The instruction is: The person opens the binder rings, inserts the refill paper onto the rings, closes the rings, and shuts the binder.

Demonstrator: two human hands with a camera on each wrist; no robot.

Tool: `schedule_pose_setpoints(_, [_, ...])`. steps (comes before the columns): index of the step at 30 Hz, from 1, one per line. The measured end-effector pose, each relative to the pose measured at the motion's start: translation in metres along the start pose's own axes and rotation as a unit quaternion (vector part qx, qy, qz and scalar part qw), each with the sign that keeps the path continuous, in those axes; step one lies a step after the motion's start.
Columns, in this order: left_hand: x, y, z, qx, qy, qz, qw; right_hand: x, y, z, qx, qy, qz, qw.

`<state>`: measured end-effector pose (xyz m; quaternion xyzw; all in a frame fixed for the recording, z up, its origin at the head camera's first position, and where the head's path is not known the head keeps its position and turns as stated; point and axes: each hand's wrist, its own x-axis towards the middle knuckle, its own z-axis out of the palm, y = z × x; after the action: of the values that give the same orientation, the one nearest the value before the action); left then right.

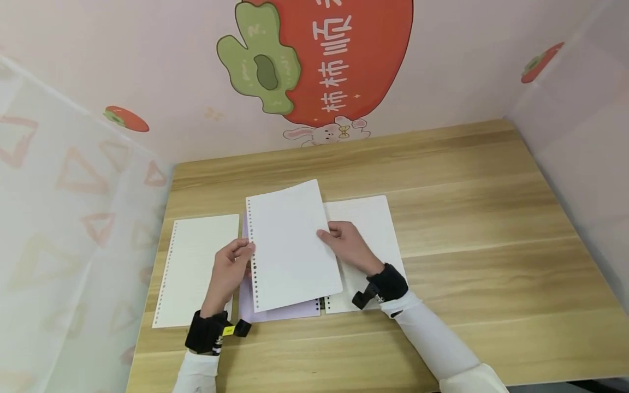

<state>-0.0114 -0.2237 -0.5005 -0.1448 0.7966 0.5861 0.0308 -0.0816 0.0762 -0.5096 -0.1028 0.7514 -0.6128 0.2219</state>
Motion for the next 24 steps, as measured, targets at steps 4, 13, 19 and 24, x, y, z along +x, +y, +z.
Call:
schedule_pose_setpoints(4, [0.002, 0.003, 0.021, 0.002, -0.024, 0.024, 0.9994, -0.014, 0.008, -0.019, -0.006, 0.008, 0.009, 1.000])
schedule_pose_setpoints(13, [0.003, 0.005, 0.056, 0.004, -0.065, 0.065, 0.9957, -0.034, 0.020, -0.052, 0.017, 0.021, 0.036, 0.999])
schedule_pose_setpoints(19, [0.004, 0.004, 0.075, 0.007, -0.100, 0.092, 0.9907, -0.049, 0.027, -0.071, 0.013, 0.033, 0.059, 0.998])
schedule_pose_setpoints(24, [0.005, 0.003, 0.081, 0.004, -0.112, 0.104, 0.9883, -0.058, 0.030, -0.082, 0.029, 0.036, 0.076, 0.996])
